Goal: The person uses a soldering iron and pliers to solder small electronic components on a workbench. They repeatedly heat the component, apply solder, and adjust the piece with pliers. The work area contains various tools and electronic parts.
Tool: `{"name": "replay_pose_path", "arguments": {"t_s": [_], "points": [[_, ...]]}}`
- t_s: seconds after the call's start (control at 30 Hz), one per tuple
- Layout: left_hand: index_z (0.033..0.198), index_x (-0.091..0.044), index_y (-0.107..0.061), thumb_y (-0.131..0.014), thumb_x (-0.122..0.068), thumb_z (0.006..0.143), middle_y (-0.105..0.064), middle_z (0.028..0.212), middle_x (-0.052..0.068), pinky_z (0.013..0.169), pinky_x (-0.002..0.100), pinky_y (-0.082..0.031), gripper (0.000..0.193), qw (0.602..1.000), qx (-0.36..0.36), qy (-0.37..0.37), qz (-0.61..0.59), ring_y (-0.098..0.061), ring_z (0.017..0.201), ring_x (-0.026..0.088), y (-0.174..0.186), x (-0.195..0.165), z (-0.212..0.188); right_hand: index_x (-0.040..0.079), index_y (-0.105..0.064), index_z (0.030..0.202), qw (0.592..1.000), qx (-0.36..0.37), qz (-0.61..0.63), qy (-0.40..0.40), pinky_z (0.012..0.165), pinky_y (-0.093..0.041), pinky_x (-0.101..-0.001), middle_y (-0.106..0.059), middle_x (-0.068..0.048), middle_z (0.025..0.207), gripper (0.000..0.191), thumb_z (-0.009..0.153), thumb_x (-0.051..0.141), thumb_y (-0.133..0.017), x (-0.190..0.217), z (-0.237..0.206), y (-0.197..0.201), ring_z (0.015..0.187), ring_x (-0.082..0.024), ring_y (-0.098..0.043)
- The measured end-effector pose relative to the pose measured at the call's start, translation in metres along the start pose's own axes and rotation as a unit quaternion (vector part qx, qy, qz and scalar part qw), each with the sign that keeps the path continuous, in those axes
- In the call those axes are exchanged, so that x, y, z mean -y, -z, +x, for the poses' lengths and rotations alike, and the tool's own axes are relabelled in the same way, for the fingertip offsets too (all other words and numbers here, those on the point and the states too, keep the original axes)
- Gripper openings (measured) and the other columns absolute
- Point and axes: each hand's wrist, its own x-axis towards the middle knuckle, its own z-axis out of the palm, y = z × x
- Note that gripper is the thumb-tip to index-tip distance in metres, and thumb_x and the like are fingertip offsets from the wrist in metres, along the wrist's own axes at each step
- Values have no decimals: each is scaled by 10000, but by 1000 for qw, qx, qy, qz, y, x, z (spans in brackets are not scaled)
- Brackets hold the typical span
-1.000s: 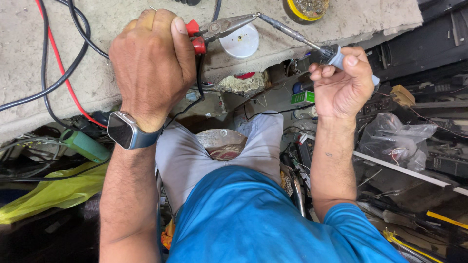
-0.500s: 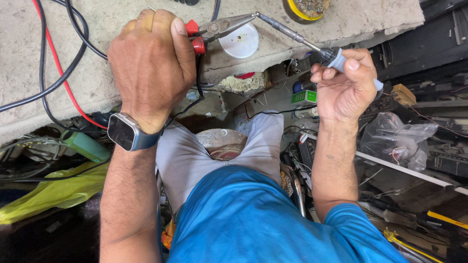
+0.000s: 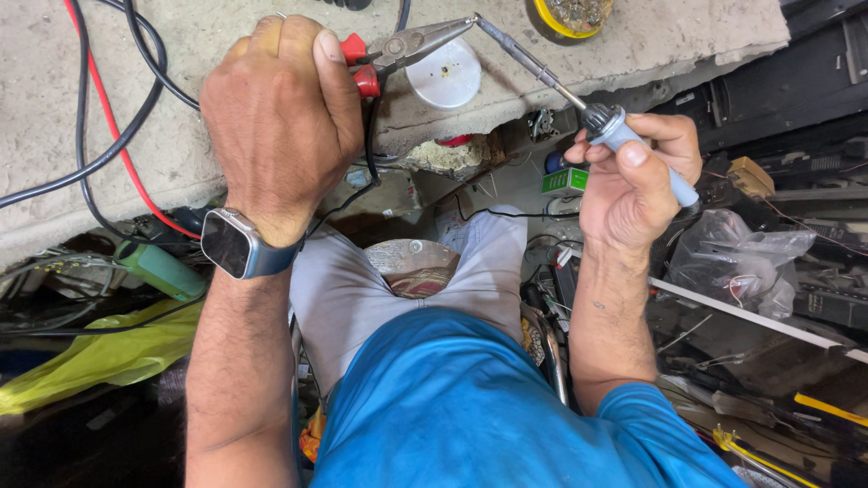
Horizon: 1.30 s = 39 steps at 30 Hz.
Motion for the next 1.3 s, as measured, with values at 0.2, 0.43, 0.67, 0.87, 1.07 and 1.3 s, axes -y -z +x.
{"name": "replay_pose_path", "arguments": {"t_s": [0.2,0.43,0.67,0.87,1.07,1.3], "points": [[988,-19,-622,-486,-122,1099,-621,918,168,749,483,-484,202,1000,-1,3,0,-616,846,374,-1,0,0,-29,-615,1155,1000,7,-2,4,795,-644,-457,-701,-201,922,245,962,70,-728,1,2,1,776,-268,-716],[986,-22,-617,-491,-123,1095,-615,910,168,763,486,-485,194,1000,5,0,10,-616,821,365,-1,-1,2,-29,-617,1159,1000,10,-1,4,797,-645,-457,-701,-202,934,246,963,65,-732,1,4,3,786,-268,-721],[948,-5,-616,-522,-127,1092,-614,918,187,702,489,-477,210,1000,-11,-9,1,-610,808,388,3,-3,5,-26,-631,1169,1000,12,-19,12,785,-645,-464,-698,-188,941,267,964,84,-763,3,5,2,793,-262,-718],[951,-5,-617,-515,-125,1096,-618,922,188,709,492,-478,214,1000,-8,-6,-2,-608,809,392,6,-4,7,-26,-648,1151,999,22,-23,12,795,-644,-467,-700,-184,952,239,972,80,-766,4,5,1,810,-254,-715],[949,-4,-618,-513,-125,1094,-617,916,188,703,491,-478,216,1000,-9,-8,1,-608,802,391,4,-3,6,-16,-652,1136,999,38,-28,15,805,-640,-467,-707,-189,964,204,972,59,-746,6,5,0,813,-252,-714],[990,-16,-616,-479,-125,1105,-619,922,177,767,495,-482,210,1000,8,1,-2,-614,824,379,1,2,3,-25,-647,1128,999,29,-15,6,795,-641,-469,-707,-197,950,215,962,64,-751,7,8,-1,799,-260,-715]]}}
